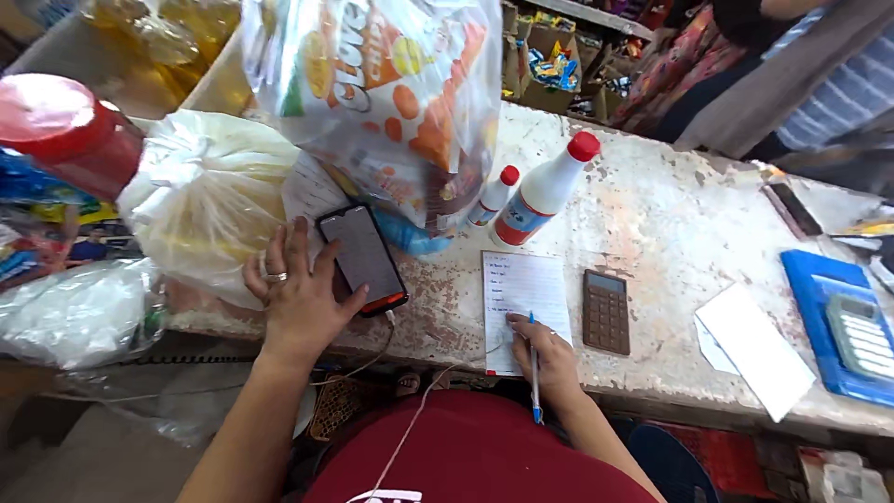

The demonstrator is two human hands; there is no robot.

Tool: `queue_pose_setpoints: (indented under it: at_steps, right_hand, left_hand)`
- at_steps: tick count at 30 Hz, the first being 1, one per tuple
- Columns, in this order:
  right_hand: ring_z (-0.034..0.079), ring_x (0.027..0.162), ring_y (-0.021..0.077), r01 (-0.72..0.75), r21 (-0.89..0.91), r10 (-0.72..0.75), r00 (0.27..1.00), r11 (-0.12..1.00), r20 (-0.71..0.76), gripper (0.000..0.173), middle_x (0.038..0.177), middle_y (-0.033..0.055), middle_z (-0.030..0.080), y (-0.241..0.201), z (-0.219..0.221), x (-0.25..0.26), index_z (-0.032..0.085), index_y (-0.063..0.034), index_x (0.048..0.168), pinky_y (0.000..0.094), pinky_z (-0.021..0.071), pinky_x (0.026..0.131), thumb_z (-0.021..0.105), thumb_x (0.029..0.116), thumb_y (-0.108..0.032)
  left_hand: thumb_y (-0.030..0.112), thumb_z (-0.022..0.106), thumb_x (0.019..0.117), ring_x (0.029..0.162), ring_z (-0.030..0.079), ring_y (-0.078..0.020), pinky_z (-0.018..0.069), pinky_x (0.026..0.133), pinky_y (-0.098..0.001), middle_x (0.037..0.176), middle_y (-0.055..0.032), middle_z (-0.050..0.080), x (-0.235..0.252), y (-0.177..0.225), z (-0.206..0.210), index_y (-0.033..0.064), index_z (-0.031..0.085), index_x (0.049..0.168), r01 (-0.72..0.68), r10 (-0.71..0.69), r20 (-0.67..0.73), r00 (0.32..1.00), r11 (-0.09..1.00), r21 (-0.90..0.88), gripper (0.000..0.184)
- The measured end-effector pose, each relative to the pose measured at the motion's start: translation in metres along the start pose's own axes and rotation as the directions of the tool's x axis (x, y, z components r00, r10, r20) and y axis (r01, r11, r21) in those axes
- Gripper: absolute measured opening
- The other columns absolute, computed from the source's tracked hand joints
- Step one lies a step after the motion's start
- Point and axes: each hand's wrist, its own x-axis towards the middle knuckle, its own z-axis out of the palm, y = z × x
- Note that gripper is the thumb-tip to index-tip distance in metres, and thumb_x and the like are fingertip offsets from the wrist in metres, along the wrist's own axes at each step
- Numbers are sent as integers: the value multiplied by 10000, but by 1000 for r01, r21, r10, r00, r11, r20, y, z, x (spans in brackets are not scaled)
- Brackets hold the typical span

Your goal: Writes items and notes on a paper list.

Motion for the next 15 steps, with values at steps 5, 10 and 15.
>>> queue_pose_setpoints:
  at_steps: [5,10,15]
  right_hand:
    - [747,994,246,24,-31,-24,1000,999,-6,222,1113,152,762,-1,1,2,716,-23,1074,348,599,831,529,982,-100]
    - [745,1007,244,35,-43,-35,999,998,-3,219,1114,151,762,0,0,3,709,-21,1063,331,593,840,528,974,-105]
    - [744,1016,257,27,-59,-26,1000,998,8,234,1110,163,761,-1,-1,3,715,-1,1052,343,592,844,524,976,-114]
  left_hand:
    - [628,704,810,1542,196,-455,96,1153,-758,1664,-182,284,0,1,0,178,592,1419,17,-17,-1,1000,1000,23,765]
    - [631,708,809,1548,220,-407,124,1160,-736,1667,-150,295,1,3,0,195,597,1412,8,-7,-12,1000,999,37,752]
    - [610,731,806,1545,228,-410,137,1157,-736,1656,-156,316,1,4,0,183,605,1409,3,-3,-22,1000,1000,29,749]
